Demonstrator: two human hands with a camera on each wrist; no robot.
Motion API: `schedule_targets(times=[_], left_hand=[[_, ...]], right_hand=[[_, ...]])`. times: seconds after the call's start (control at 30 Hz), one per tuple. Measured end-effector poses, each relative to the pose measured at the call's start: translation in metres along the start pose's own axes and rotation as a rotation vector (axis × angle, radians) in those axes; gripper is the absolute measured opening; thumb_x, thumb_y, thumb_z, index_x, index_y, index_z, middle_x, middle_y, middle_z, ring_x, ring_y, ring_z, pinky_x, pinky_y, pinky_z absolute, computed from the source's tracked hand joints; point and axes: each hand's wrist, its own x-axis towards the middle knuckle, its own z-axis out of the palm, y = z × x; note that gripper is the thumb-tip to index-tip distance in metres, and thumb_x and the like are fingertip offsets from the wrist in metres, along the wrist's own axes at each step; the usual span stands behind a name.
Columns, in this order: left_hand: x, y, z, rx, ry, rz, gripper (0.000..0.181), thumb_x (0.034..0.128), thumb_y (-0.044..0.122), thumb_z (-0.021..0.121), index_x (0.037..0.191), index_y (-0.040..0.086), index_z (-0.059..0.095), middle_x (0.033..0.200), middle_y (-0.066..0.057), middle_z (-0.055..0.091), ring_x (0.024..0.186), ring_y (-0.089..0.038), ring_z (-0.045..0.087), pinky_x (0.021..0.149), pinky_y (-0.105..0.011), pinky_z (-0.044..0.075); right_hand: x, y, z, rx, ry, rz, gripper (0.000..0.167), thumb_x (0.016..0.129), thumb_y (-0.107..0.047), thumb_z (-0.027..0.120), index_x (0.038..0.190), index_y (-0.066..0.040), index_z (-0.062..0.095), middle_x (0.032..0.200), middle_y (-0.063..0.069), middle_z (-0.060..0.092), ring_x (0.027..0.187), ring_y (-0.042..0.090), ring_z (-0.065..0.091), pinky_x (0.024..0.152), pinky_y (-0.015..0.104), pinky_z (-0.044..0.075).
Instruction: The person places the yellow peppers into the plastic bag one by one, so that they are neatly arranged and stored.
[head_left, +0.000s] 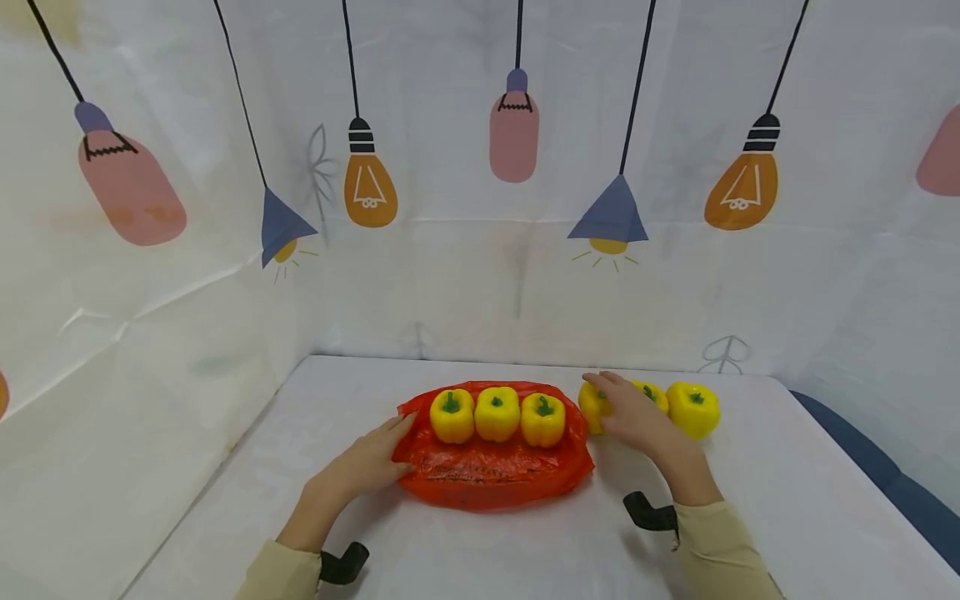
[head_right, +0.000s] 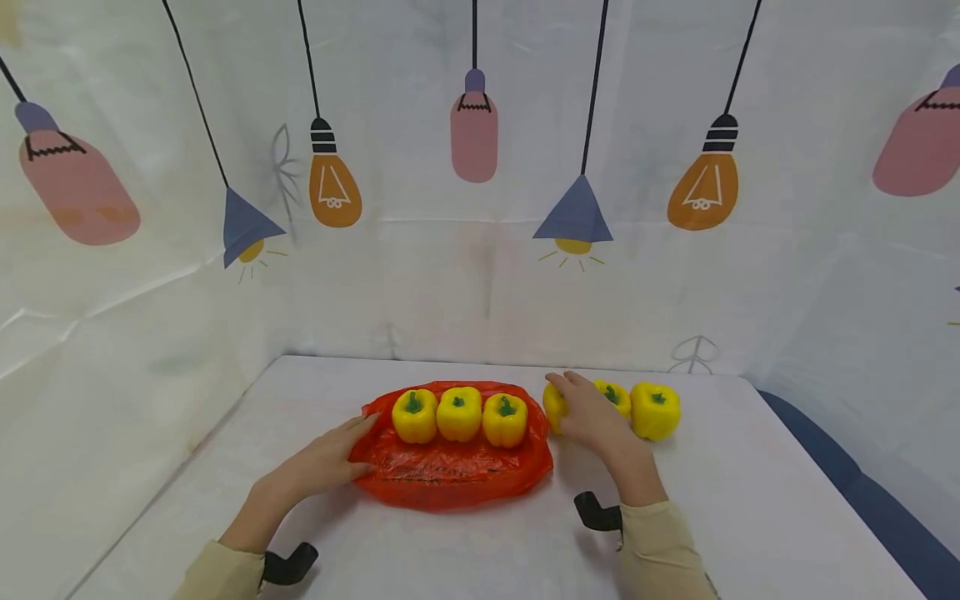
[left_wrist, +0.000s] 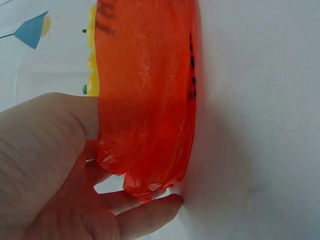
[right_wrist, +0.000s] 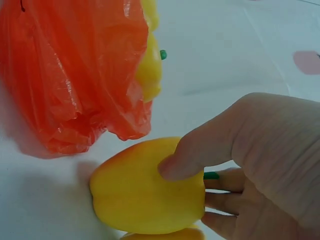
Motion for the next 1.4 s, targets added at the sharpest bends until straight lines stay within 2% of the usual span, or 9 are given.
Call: schedule_targets(times=[0.17, 0.4, 0.73, 0.9, 1.07, 1.27, 1.4], left_hand=[[-0.001, -0.001, 0.0, -0.003, 0.005, 0.001, 0.074, 0.0896, 0.023, 0.07, 0.154, 0.011, 0.036, 0.159, -0.016, 0.037, 0.145, -0.04, 0.036, 0.113, -0.062, 0.037], [0.001, -0.002, 0.001, -0.006, 0.005, 0.002, 0.074, 0.0897, 0.024, 0.07, 0.154, 0.011, 0.037, 0.16, -0.015, 0.036, 0.146, -0.039, 0.036, 0.113, -0.062, 0.036], [-0.001, -0.002, 0.002, -0.007, 0.01, -0.004, 0.074, 0.0889, 0.024, 0.071, 0.153, 0.011, 0.038, 0.159, -0.014, 0.037, 0.146, -0.039, 0.036, 0.113, -0.062, 0.037], [0.001, -0.002, 0.002, -0.008, 0.016, 0.003, 0.074, 0.0894, 0.025, 0.071, 0.154, 0.011, 0.037, 0.159, -0.014, 0.037, 0.146, -0.038, 0.036, 0.114, -0.061, 0.037], [0.003, -0.004, 0.002, -0.02, 0.021, 0.009, 0.075, 0.0893, 0.026, 0.071, 0.155, 0.012, 0.036, 0.16, -0.013, 0.036, 0.147, -0.037, 0.035, 0.114, -0.061, 0.036], [0.001, -0.002, -0.001, -0.046, 0.021, 0.023, 0.076, 0.0897, 0.025, 0.071, 0.155, 0.012, 0.034, 0.161, -0.012, 0.035, 0.148, -0.036, 0.033, 0.115, -0.06, 0.035], [0.0, 0.0, -0.004, -0.06, 0.017, 0.03, 0.076, 0.09, 0.022, 0.07, 0.155, 0.01, 0.033, 0.161, -0.013, 0.034, 0.149, -0.037, 0.032, 0.116, -0.059, 0.034]], right_hand=[[0.0, 0.002, 0.002, -0.038, 0.017, -0.038, 0.065, 0.081, 0.002, 0.055, 0.145, -0.006, 0.048, 0.149, 0.025, 0.045, 0.136, 0.048, 0.041, 0.109, 0.065, 0.039], [0.003, 0.008, 0.008, -0.093, 0.075, -0.093, 0.062, 0.08, 0.004, 0.058, 0.141, -0.009, 0.054, 0.145, 0.022, 0.051, 0.133, 0.046, 0.044, 0.108, 0.064, 0.041], [0.002, 0.008, 0.01, -0.03, 0.049, -0.087, 0.064, 0.08, 0.005, 0.058, 0.142, -0.009, 0.052, 0.145, 0.023, 0.048, 0.129, 0.045, 0.047, 0.104, 0.065, 0.044], [0.002, 0.008, 0.008, -0.041, 0.089, -0.11, 0.063, 0.078, 0.003, 0.064, 0.139, -0.009, 0.055, 0.138, 0.021, 0.055, 0.124, 0.043, 0.051, 0.103, 0.063, 0.046], [0.001, 0.008, 0.005, -0.052, 0.137, -0.136, 0.065, 0.075, 0.001, 0.071, 0.137, -0.01, 0.057, 0.137, 0.019, 0.055, 0.121, 0.041, 0.053, 0.101, 0.062, 0.048], [-0.004, 0.0, -0.008, -0.018, 0.191, -0.167, 0.065, 0.077, 0.001, 0.072, 0.138, -0.011, 0.054, 0.136, 0.017, 0.055, 0.116, 0.038, 0.058, 0.098, 0.059, 0.052], [-0.008, -0.01, -0.014, 0.019, 0.206, -0.211, 0.066, 0.079, -0.001, 0.072, 0.14, -0.015, 0.053, 0.137, 0.011, 0.053, 0.115, 0.032, 0.058, 0.097, 0.055, 0.054]])
